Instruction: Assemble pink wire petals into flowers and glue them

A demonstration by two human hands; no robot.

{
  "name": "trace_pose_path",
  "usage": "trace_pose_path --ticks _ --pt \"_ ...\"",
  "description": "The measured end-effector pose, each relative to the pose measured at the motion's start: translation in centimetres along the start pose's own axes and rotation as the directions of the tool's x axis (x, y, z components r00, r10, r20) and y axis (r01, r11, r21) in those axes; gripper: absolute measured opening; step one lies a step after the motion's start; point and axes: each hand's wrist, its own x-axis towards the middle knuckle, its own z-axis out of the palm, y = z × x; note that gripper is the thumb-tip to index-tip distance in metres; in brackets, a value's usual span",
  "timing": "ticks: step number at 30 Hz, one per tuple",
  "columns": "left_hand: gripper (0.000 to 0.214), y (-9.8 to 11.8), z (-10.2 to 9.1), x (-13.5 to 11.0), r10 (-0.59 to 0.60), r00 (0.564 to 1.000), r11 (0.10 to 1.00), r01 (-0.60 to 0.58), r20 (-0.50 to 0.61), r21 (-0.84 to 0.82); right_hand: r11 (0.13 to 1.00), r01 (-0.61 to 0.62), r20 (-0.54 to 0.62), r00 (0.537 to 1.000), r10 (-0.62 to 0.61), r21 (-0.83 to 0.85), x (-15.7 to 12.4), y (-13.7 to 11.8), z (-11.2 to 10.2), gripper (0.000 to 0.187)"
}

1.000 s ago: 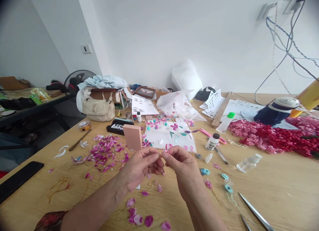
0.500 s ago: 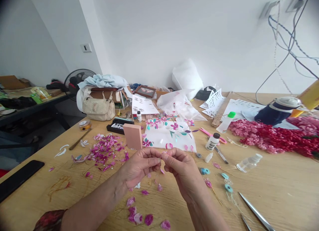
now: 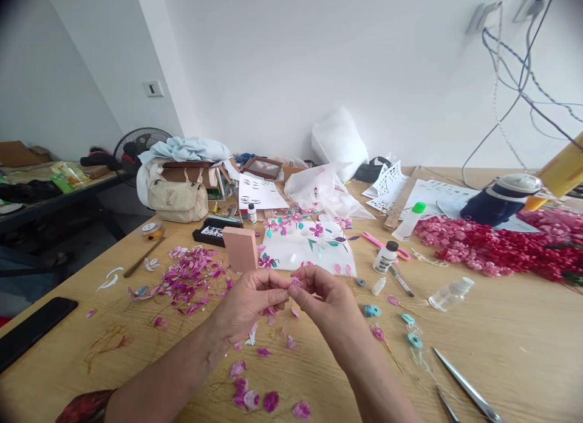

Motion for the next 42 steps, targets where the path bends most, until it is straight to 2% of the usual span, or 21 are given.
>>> trace_pose_path --ticks 8,12,18,23,29,32,35,37,42 --pt "0.022 -0.1 0.2 -0.1 0.094 0.995 0.983 -0.097 0.024 0.158 0.996 0.056 -0.027 0.998 -0.058 -0.066 -0.1 0.0 -0.4 0.022" --pt "0.018 0.1 0.5 -0.3 0.125 0.992 0.969 -0.117 -0.025 0.217 0.991 0.069 -0.007 0.998 -0.07 -0.112 -0.1 0.2 -0.6 0.021" --pt "0.015 0.1 0.4 -0.2 0.17 0.985 0.94 -0.157 -0.017 0.304 0.974 0.085 -0.008 0.996 -0.089 -0.21 -0.4 0.2 -0.8 0.017" --pt "0.012 0.1 0.3 -0.2 0.172 0.985 0.93 -0.166 0.011 0.327 0.925 0.052 -0.023 0.998 -0.066 -0.376 -0.8 0.0 -1.0 0.018" --pt "0.015 0.1 0.1 0.0 0.114 0.993 0.955 -0.115 0.019 0.272 0.893 0.06 -0.045 0.995 -0.09 -0.447 -0.9 -0.4 -1.2 0.021" --pt "0.016 0.1 0.0 0.0 0.091 0.995 0.965 -0.097 0.034 0.244 0.901 0.082 -0.005 0.996 -0.093 -0.427 -0.8 -0.3 -1.2 0.021" --pt "0.018 0.2 -0.1 0.0 0.084 0.995 0.967 -0.093 0.046 0.239 0.948 0.095 0.05 0.995 -0.083 -0.303 -0.6 0.0 -1.1 0.016" --pt "0.018 0.3 0.0 -0.1 0.089 0.996 0.964 -0.093 0.029 0.249 0.96 0.093 0.028 0.996 -0.089 -0.264 -0.6 0.2 -0.9 0.017" --pt "0.014 0.4 0.2 -0.3 0.137 0.991 0.934 -0.13 0.002 0.333 0.924 0.087 -0.028 0.994 -0.105 -0.371 -0.6 0.0 -0.6 0.013"
